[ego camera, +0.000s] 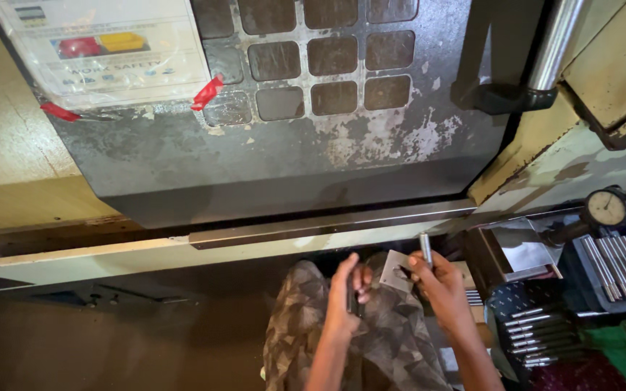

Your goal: The person repeatedly rubs a small metal rod against a textured surface on the machine door, then opens the door to place the rod inside the machine. This cycle is repeated multiple times with different rods.

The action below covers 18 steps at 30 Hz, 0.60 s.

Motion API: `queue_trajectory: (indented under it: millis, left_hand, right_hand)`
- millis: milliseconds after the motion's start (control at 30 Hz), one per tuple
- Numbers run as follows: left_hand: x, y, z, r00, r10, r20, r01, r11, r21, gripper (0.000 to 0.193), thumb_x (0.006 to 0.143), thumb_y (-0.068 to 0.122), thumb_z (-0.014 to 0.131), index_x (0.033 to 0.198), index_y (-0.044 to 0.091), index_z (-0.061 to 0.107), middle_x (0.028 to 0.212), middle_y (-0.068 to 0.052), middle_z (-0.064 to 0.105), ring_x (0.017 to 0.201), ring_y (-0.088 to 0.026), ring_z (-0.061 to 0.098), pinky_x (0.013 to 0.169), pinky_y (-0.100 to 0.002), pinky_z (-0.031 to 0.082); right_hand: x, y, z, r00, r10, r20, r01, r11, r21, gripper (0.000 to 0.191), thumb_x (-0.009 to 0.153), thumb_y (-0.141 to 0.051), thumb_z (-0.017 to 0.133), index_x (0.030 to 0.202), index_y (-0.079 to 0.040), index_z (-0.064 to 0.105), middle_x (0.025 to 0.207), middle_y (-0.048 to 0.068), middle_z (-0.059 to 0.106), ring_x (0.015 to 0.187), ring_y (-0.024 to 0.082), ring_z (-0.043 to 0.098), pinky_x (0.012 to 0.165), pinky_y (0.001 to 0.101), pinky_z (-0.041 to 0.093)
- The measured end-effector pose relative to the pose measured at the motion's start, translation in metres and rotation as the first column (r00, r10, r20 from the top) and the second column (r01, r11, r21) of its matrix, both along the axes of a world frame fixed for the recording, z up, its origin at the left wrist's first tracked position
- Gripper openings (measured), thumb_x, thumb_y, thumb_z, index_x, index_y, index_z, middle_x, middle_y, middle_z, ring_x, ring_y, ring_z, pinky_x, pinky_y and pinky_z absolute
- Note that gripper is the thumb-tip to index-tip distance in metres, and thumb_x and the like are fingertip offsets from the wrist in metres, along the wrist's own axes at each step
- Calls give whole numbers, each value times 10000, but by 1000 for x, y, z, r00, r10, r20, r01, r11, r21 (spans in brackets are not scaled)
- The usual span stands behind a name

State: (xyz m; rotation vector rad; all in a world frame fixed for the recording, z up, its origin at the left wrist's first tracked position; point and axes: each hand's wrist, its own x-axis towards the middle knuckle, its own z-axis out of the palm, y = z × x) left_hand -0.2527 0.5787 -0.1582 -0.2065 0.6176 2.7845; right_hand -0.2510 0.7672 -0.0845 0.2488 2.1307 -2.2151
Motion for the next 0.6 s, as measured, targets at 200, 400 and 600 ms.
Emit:
queue_trajectory:
  millis: [200, 400, 600]
  left_hand:
    - [14, 19, 29, 969, -35, -245, -117, 809, -576, 369, 1033, 448, 544, 904, 117, 645, 730, 37, 579, 618, -44, 506, 574, -227, 398]
    - [18, 14, 54, 999, 25, -41, -41, 887, -459, 455, 1062, 484, 535, 839, 98, 622, 571, 31, 497, 472, -60, 431, 441, -221, 318]
    - [18, 12, 49, 994, -103, 22, 103, 994, 23, 418, 1074, 466, 544, 878, 101, 597, 532, 6, 461, 405, -104, 405, 387, -242, 324]
  right_hand:
    - [1, -19, 23, 990, 139, 2, -138, 977, 161, 265, 973, -282, 674, 967, -20, 709, 661, -34, 507, 540, 33, 397, 463, 222, 277]
    - [19, -30, 50, 965, 204, -163, -143, 936, 322, 295, 1014, -283, 529, 1085, -46, 689, 703, -20, 513, 640, 59, 451, 552, 259, 364]
    - [28, -39, 59, 908, 320, -270, -114, 810, 576, 240, 1031, -213, 501, 1098, -27, 636, 800, 85, 534, 653, 194, 518, 603, 338, 444]
